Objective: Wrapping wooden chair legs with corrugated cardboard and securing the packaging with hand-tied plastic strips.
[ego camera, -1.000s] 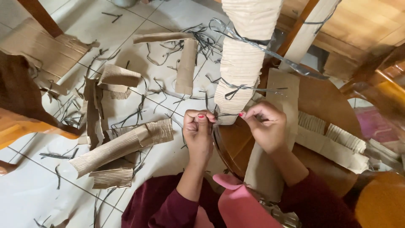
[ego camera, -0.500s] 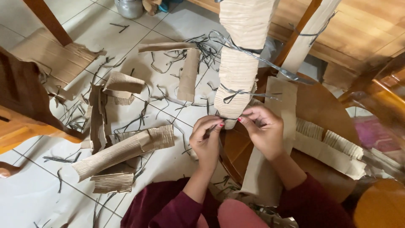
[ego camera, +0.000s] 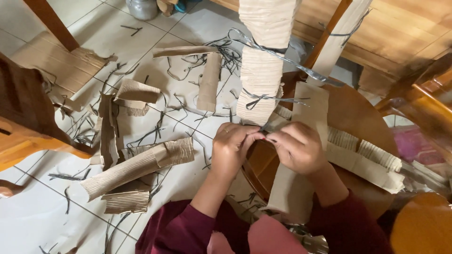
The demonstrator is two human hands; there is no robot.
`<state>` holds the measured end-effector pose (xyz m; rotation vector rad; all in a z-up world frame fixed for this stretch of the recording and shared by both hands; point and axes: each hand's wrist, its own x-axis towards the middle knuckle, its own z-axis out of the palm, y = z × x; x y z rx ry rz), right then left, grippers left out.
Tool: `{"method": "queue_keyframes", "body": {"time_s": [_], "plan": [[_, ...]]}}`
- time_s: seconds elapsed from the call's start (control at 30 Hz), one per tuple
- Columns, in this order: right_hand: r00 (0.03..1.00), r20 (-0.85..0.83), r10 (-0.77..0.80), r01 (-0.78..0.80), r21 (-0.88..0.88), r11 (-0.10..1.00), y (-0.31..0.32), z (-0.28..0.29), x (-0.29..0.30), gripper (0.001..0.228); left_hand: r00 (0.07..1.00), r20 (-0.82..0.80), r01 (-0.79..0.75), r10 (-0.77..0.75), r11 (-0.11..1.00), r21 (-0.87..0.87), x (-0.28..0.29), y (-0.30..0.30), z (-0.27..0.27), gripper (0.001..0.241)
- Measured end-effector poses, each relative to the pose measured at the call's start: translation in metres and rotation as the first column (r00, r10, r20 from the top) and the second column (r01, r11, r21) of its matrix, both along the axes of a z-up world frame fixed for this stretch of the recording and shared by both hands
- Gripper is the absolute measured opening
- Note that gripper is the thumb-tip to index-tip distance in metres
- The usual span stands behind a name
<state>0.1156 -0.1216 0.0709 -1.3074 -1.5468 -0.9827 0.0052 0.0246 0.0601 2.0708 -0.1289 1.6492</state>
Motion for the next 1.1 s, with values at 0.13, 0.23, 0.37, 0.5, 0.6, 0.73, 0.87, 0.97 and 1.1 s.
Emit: {"method": "queue_keyframes", "body": {"time_s": [0.13,0.23,0.37,0.5,0.6,0.73,0.87,0.97,1.1], "plan": [[0.979,0.200,0.038,-0.057,0.090,0.994,0.007,0.029,-0.021,0.019,0.999,0.012,0.031,-0.033,0.990,0.135,-0.007,-0.003,0.013,0.005],[0.983,0.129,0.129,-0.142,0.101,0.985,0.010,0.019,-0.015,0.015,1.000,-0.003,0.021,-0.021,0.986,0.167,-0.008,-0.002,0.014,0.017],[0.982,-0.017,0.189,-0.187,0.082,0.979,0.010,0.003,-0.005,0.014,1.000,-0.005,0.018,-0.017,0.988,0.154,-0.007,0.000,0.006,0.017],[0.967,-0.087,0.240,-0.234,0.082,0.969,0.011,0.007,-0.008,0.015,0.997,0.011,0.072,-0.071,0.994,-0.084,-0.007,-0.001,0.002,0.004],[0.961,-0.134,0.243,-0.239,0.052,0.970,0.014,0.004,-0.007,0.011,0.995,0.009,0.104,-0.104,0.980,-0.170,-0.009,-0.002,-0.001,0.005],[0.961,-0.161,0.223,-0.216,0.060,0.974,0.014,0.004,-0.011,0.011,0.996,0.014,0.094,-0.093,0.976,-0.197,-0.009,-0.004,0.000,0.005],[0.980,-0.030,0.198,-0.195,0.078,0.978,0.018,0.009,-0.012,0.015,0.999,-0.032,0.024,-0.030,0.985,-0.173,-0.010,-0.007,0.006,0.006],[0.985,0.053,0.166,-0.171,0.098,0.980,0.020,0.018,-0.018,0.018,0.996,-0.081,-0.049,0.039,0.990,-0.131,-0.012,-0.011,0.009,0.004],[0.979,0.203,0.034,-0.056,0.103,0.993,0.022,0.018,-0.018,0.022,0.989,-0.141,-0.058,0.039,0.990,-0.131,-0.021,-0.013,0.013,0.013]]}}
